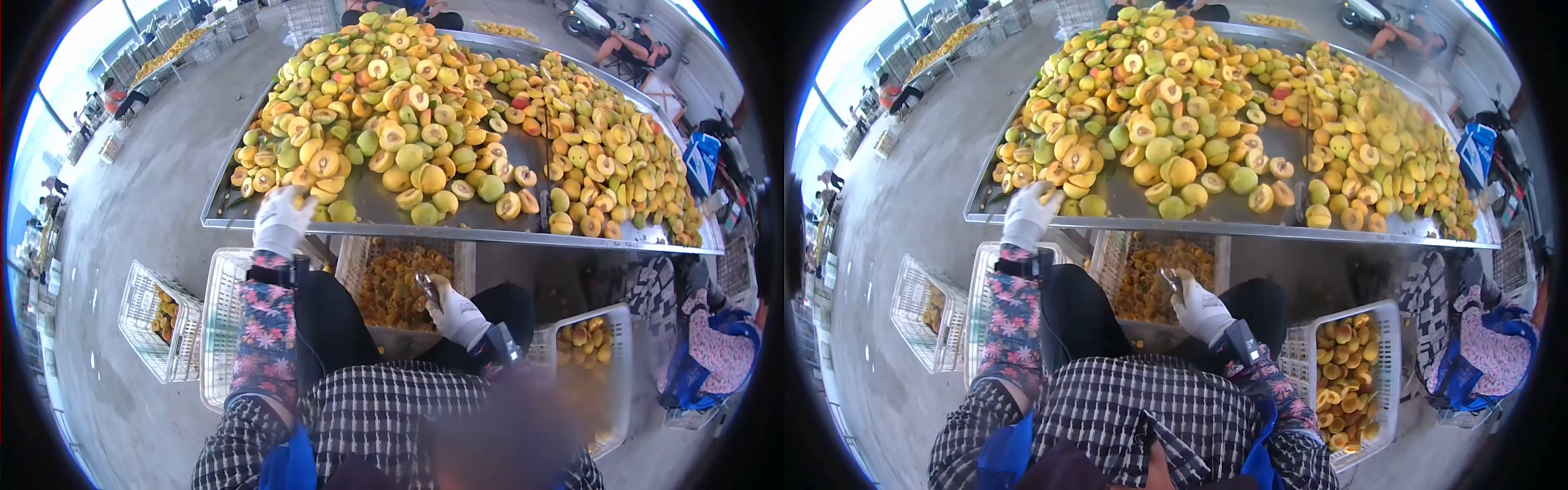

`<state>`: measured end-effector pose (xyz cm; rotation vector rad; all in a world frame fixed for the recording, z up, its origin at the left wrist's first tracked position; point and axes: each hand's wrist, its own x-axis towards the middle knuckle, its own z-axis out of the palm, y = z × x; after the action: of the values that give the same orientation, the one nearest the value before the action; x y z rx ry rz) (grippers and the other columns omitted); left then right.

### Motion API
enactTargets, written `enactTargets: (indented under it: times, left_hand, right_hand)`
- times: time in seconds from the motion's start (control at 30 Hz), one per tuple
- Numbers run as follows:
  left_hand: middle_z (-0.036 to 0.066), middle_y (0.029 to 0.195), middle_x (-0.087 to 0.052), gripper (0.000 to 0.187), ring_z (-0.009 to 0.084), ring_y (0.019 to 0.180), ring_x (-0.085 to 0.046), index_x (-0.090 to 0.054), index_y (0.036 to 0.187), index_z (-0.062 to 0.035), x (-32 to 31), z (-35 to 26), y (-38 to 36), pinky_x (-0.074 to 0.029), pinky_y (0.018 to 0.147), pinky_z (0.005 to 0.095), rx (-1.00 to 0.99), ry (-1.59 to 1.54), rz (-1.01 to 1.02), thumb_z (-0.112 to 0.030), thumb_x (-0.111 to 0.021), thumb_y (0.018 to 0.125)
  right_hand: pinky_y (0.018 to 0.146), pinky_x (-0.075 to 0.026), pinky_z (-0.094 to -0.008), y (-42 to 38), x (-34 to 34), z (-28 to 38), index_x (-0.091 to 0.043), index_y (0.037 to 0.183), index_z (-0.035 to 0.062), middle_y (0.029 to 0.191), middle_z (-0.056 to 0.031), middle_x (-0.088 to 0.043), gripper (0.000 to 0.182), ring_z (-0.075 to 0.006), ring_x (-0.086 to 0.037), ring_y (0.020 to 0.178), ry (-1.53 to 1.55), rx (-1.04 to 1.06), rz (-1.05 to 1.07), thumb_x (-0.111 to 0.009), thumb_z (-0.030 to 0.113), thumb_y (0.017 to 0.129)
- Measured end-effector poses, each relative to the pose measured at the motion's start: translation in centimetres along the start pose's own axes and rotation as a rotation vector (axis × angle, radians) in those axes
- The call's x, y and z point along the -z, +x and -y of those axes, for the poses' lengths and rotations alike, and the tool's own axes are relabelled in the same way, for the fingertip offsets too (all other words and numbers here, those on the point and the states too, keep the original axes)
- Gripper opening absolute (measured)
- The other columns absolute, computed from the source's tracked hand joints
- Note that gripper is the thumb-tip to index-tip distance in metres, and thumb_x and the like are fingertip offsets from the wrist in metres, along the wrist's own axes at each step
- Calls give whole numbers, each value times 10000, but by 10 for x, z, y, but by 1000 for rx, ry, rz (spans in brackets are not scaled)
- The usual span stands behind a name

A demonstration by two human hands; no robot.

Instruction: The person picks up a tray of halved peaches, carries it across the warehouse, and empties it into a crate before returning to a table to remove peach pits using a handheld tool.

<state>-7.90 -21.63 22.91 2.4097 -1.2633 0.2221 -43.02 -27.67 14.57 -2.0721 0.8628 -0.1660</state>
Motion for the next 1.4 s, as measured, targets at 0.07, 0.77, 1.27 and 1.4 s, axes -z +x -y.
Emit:
enactTargets:
  times: [0.07, 0.77, 1.27, 1.4]
  left_hand:
    - [156, 1066, -667, 423, 317, 1010, -630, -675, 1091, -126, -5, -45, 4, -471, 905, 420, 30, -114, 178, -474, -579, 870]
    - [121, 1103, -591, 389, 273, 964, -616, -460, 1253, -52, -54, -127, -19, -548, 823, 404, 464, -2296, 558, -243, -588, 939]
    - [152, 1060, -614, 326, 274, 947, -631, -526, 1138, -10, -32, -155, -61, -534, 841, 382, 445, -2159, 147, -305, -469, 1010]
    - [142, 981, -632, 323, 267, 859, -654, -575, 1046, -12, -24, -158, -66, -565, 749, 353, 492, -2042, 108, -319, -483, 1006]
  right_hand:
    - [782, -488, -454, 2, -9, -6, -346, 1346, 60, 1017, -269, -620, 477, -425, -620, 929, -40, 54, -76, -530, 182, 922]
    - [692, -490, -389, 17, 24, 52, -495, 1228, 20, 966, -205, -605, 334, -319, -607, 797, 198, 415, -452, -576, 113, 917]
    - [628, -450, -525, 33, 16, 99, -383, 1185, -39, 862, -292, -586, 339, -504, -574, 789, -8, 336, -413, -535, 127, 931]
    - [630, -444, -535, 26, 24, 102, -388, 1174, -39, 863, -307, -586, 354, -508, -574, 795, -79, 239, -336, -554, 118, 903]
